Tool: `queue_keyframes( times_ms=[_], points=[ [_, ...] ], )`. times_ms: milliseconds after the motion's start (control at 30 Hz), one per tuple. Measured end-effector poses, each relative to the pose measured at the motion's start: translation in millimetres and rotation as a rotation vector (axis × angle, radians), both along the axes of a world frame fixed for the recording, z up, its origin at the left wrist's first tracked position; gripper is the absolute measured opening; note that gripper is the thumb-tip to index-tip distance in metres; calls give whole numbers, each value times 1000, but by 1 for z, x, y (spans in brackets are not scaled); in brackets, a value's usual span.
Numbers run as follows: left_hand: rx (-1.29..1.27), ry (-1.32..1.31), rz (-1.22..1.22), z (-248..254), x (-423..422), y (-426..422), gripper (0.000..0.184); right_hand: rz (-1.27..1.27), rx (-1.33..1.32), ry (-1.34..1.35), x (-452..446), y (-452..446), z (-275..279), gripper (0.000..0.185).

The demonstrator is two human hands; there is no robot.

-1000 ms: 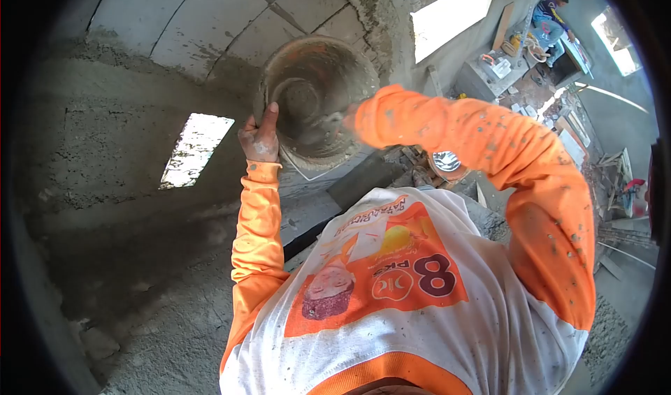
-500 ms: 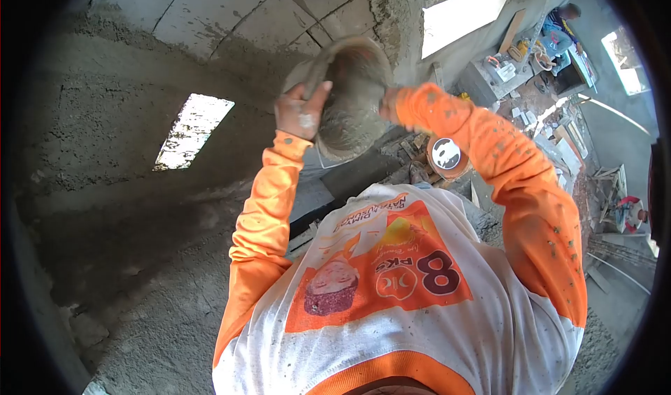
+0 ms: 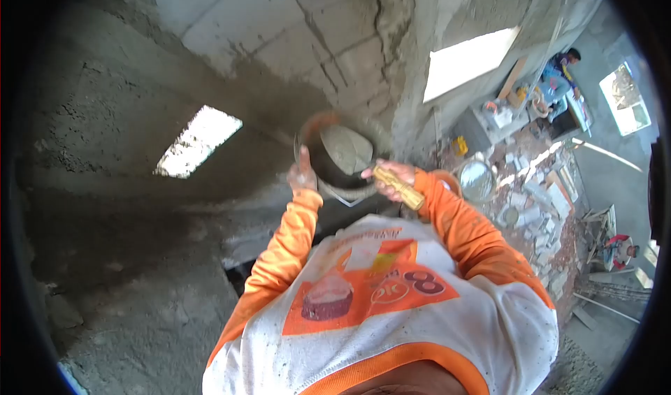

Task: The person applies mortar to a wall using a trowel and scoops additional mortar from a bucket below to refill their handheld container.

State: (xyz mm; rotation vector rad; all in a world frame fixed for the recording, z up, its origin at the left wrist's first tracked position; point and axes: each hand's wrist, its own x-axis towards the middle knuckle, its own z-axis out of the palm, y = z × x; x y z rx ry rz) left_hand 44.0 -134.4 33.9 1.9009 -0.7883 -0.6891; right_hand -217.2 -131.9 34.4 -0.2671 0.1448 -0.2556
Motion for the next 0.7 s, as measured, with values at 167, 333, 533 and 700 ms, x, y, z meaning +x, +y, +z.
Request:
queue_keyframes(
  times_ms=[167,333,533,700],
  points=[
    [89,40,124,1,3,16,70,-190,-112,-54,-12,-52,92,52],
    [4,-61,230,5,17,44,76,-1067,-936,72,-61,-73,277,56],
    [-82,-69,287,8,31,63,67,-2237,-1162,292,-77,-128,394,38],
    [-186,57,307,20,21,61,64,-1544,-1224,2014,-103,-253,369,28]
  ],
)
